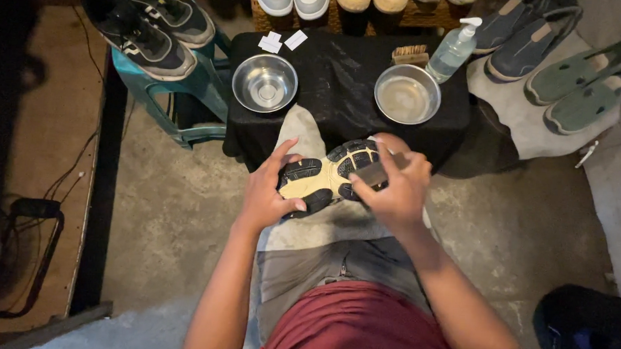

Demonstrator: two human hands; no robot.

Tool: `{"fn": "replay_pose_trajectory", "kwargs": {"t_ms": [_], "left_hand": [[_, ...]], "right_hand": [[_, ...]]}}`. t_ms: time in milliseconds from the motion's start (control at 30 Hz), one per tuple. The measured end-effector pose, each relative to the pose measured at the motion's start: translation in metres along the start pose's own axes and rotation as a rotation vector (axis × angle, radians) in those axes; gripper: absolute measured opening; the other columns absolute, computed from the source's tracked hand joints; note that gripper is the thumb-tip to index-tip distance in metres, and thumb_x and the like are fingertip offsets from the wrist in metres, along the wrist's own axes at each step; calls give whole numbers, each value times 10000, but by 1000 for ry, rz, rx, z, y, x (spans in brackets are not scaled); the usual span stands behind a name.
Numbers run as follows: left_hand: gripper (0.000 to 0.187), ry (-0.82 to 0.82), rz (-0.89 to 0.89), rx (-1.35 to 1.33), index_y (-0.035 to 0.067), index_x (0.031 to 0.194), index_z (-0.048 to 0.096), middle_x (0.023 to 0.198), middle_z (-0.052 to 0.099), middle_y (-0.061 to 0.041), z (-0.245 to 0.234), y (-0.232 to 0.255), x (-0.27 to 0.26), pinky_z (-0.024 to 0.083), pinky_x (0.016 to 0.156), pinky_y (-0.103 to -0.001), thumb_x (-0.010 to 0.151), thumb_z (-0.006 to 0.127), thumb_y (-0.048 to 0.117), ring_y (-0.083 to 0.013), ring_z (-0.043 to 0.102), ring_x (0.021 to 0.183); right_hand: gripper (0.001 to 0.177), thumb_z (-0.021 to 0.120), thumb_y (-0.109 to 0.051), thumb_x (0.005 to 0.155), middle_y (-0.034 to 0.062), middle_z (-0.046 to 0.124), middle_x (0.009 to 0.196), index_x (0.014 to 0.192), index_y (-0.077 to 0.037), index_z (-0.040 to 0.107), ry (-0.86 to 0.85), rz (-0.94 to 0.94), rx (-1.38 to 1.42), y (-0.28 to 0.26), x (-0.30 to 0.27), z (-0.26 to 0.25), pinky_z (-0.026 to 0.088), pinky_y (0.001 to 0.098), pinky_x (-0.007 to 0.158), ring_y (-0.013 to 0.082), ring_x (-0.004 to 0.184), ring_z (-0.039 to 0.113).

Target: The person scrubs the sole of a sneaker with a small rectangular block, then wipes the sole with a cloth. The shoe is held on the lap over a cloth, and the person repeatedly scrubs and wipes the same sole area.

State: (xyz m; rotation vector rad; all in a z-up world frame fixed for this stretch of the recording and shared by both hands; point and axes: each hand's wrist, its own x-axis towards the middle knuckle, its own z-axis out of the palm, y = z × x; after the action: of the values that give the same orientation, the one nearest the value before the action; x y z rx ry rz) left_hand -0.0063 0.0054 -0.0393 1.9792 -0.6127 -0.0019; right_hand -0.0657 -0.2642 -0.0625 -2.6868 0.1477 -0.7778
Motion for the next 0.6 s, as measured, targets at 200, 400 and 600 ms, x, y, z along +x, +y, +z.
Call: {"fn": "replay_pose_trajectory", "kwargs": {"t_ms": [200,400,600], "left_hand": [[1279,-22,8,105,283,1561,399,1237,717,36,5,0,5,517,956,-396,525,481,1028,-208,674,1174],[1171,-67,-79,-3,276,1572,367,1273,711,8,-2,-12,6,495,1008,-461,639,517,966,-269,658,1207],[645,-92,-97,55,282,1572,372,1227,724,-28,-14,13,17,491,970,-520,995,443,564,-376,654,1161]], "right_hand": [[632,922,-558,644,124,455,1101,1159,-239,742,170,-48,13,-31,-10,6,485,459,878,368,1036,546],[588,917,-576,617,195,491,1092,1037,-240,679,42,-71,37,-50,3,6,462,529,835,441,1023,567],[674,912,-497,684,169,431,1224,1245,-211,672,12,-82,247,-1,0,-7,437,510,962,431,1115,498]]}}
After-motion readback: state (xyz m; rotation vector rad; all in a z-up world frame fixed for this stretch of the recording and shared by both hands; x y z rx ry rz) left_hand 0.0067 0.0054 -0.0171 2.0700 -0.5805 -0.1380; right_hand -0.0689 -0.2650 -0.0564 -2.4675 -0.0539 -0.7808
